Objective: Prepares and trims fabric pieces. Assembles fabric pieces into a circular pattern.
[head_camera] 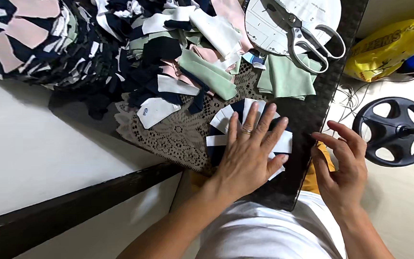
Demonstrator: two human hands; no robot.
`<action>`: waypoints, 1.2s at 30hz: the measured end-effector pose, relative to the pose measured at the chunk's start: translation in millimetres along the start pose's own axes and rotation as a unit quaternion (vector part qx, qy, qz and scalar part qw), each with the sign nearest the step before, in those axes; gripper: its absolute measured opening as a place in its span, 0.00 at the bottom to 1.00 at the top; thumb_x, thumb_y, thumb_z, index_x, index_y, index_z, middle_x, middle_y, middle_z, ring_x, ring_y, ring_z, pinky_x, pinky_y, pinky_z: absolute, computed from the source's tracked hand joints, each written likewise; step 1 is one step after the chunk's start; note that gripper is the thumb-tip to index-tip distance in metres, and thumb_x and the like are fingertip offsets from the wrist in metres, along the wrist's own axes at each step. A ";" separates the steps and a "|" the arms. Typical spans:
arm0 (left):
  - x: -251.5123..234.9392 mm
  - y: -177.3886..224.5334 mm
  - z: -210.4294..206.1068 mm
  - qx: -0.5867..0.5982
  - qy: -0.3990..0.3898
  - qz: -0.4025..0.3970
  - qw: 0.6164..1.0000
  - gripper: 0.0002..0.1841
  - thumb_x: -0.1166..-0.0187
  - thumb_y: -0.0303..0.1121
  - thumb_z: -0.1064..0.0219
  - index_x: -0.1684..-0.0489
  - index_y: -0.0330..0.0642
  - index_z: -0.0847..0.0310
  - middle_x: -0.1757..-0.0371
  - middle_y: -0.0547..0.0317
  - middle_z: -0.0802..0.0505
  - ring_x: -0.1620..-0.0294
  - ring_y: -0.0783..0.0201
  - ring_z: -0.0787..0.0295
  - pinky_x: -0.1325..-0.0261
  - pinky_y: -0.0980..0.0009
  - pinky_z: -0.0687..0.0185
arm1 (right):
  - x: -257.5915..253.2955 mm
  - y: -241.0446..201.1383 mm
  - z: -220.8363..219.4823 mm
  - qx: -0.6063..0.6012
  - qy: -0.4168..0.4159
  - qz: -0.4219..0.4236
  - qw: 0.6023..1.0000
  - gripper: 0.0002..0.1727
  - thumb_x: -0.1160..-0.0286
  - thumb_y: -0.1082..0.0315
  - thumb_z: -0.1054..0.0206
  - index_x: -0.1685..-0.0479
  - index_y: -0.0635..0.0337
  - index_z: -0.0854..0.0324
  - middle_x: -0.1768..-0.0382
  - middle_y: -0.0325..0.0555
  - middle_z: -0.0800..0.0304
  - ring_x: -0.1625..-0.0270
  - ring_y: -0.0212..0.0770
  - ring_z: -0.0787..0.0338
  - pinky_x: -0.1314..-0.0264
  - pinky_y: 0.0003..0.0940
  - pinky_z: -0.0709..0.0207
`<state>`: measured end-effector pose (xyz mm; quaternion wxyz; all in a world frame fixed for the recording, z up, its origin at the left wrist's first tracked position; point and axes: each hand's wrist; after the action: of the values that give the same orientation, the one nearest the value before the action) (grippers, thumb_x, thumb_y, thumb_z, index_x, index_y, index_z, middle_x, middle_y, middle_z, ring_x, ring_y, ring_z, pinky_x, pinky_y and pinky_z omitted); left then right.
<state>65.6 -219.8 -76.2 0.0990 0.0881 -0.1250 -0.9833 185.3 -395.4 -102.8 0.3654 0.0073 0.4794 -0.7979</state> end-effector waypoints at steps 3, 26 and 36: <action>2.4 9.0 -8.1 -0.018 -0.021 0.003 1.000 0.36 0.12 0.62 0.57 0.10 0.52 0.35 0.06 0.47 0.38 0.05 0.39 0.54 0.14 0.27 0.65 | 4.6 0.8 -1.5 0.005 -0.004 -0.009 1.000 0.13 0.21 0.63 0.36 0.47 0.56 0.09 0.27 0.58 0.20 0.18 0.53 0.28 0.19 0.49 0.36; 34.7 -20.6 27.4 0.143 0.005 -0.111 0.983 0.13 0.15 0.36 0.40 0.55 0.46 0.07 0.46 0.56 0.05 0.33 0.57 0.13 0.26 0.61 0.23 | 29.0 -6.4 -5.1 -0.005 -0.031 0.055 0.998 0.05 0.18 0.60 0.35 0.57 0.43 0.13 0.22 0.45 0.22 0.08 0.51 0.43 0.09 0.54 0.55; 29.8 -28.1 33.1 0.078 -0.034 -0.231 0.969 0.11 0.13 0.29 0.42 0.58 0.40 0.11 0.48 0.53 0.04 0.39 0.56 0.08 0.31 0.62 0.17 | 54.6 7.6 5.9 0.004 -0.003 0.016 1.000 0.07 0.17 0.60 0.36 0.57 0.48 0.13 0.31 0.47 0.14 0.14 0.50 0.33 0.11 0.49 0.47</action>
<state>25.4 -192.0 -56.5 -0.1423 0.0889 -0.1808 -0.9691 151.8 -433.4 -125.1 0.3792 0.0142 0.4748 -0.7941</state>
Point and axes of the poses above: each hand's wrist, its own x-axis away from the middle knuckle, its own z-axis out of the back of the hand, y = z × x
